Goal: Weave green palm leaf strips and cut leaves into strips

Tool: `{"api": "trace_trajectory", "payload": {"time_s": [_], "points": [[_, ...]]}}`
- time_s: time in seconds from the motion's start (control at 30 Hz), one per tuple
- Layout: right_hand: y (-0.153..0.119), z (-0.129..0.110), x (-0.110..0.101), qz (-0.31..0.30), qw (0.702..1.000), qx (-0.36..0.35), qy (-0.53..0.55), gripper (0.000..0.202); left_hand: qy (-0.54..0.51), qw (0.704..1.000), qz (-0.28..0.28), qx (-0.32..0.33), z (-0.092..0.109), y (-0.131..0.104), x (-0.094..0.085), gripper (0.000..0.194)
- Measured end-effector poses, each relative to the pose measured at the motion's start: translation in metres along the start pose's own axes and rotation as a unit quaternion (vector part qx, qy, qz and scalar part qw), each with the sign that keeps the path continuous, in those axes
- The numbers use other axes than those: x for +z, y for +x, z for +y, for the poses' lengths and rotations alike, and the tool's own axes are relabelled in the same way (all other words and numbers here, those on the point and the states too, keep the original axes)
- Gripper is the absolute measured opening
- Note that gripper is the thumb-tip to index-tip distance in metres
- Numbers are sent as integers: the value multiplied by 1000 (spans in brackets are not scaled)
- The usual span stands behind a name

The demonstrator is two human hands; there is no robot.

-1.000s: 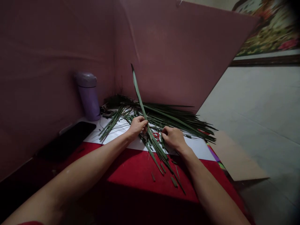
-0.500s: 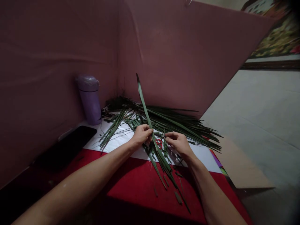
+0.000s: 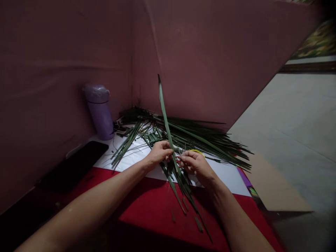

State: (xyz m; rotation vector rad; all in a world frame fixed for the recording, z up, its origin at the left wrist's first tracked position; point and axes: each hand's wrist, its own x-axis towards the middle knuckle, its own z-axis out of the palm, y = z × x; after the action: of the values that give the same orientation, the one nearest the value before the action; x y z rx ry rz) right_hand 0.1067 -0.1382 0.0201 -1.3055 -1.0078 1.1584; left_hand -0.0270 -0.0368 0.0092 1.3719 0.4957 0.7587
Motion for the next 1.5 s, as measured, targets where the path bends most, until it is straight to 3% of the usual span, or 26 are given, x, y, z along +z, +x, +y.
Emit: {"api": "trace_trajectory", "payload": {"time_s": [0.13, 0.27, 0.7, 1.5], "points": [[2, 8, 5, 26, 995, -40, -86, 18, -19, 1000, 17, -11, 3, 0, 1, 10], [6, 17, 9, 40, 992, -64, -99, 17, -32, 999, 22, -20, 3, -1, 2, 12], [5, 19, 13, 55, 986, -64, -143, 15, -13, 999, 48, -23, 4, -2, 6, 13], [5, 19, 15, 56, 988, -84, -113, 13, -25, 997, 74, 27, 4, -3, 9, 18]]}}
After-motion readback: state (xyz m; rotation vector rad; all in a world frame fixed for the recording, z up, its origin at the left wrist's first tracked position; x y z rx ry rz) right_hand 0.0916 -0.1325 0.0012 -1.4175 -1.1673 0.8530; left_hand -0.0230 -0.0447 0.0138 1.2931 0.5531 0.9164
